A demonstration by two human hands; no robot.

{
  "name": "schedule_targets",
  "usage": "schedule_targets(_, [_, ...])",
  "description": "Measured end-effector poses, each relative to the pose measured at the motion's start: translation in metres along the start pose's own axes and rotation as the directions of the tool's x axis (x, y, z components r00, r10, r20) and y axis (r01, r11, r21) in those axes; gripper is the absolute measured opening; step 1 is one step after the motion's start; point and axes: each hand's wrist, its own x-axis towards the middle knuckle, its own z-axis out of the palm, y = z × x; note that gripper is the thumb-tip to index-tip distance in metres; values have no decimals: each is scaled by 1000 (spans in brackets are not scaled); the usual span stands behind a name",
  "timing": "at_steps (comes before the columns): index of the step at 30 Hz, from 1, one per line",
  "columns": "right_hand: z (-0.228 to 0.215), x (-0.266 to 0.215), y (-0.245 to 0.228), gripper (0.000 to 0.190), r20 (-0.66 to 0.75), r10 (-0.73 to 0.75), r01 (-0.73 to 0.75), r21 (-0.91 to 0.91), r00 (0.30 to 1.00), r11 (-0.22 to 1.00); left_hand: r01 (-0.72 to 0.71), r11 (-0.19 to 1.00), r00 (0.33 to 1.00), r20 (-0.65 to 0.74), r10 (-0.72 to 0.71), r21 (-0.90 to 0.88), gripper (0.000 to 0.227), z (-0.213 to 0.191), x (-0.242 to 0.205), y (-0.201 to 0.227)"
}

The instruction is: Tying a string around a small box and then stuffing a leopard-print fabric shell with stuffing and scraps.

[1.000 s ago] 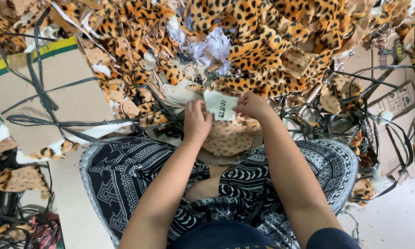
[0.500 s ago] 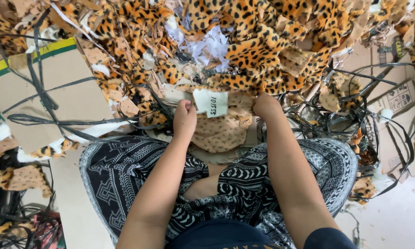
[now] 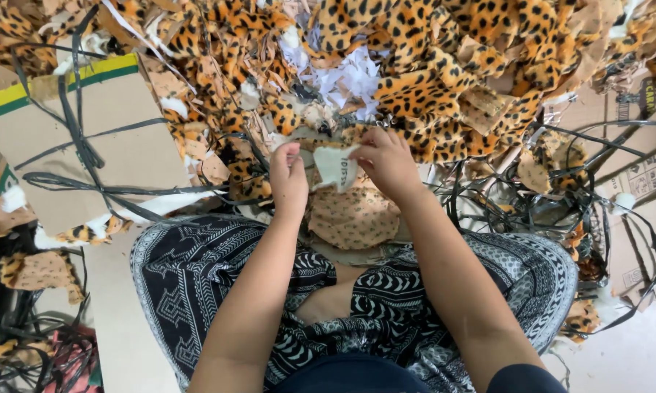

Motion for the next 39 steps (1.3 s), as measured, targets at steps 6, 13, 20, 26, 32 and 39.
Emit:
schedule_targets(6, [-4,-1,-10,14,-130,199,-27,772,971,635,79,961,980,-153,-123,-266,22,-11,9,1])
schedule_targets(13, [14,-18,16,26,410,537,-675,406,737,616,155,951,984,-46,-173,-269,17,1,4,0])
schedule_targets(20, [-15,-13,7,26,465,491,-673,431,737,601,-92,992,996,22,91,90,16,3,-7,-1])
schedule_targets(26, [-27,-9,2,29,485,508,-632,126,712,765,-597,711,789,430,439,371,29,21,-22,4])
schedule_targets(32, [-22,-6,-12,27,482,475,-594,127,737,794,-657,541,676,727,118,524,69,41,-43,-19])
schedule_targets(39, [-34,17,26,98,78,540,-544,40,838,838,-701,573,638,733,236,425,80,50,-38,14])
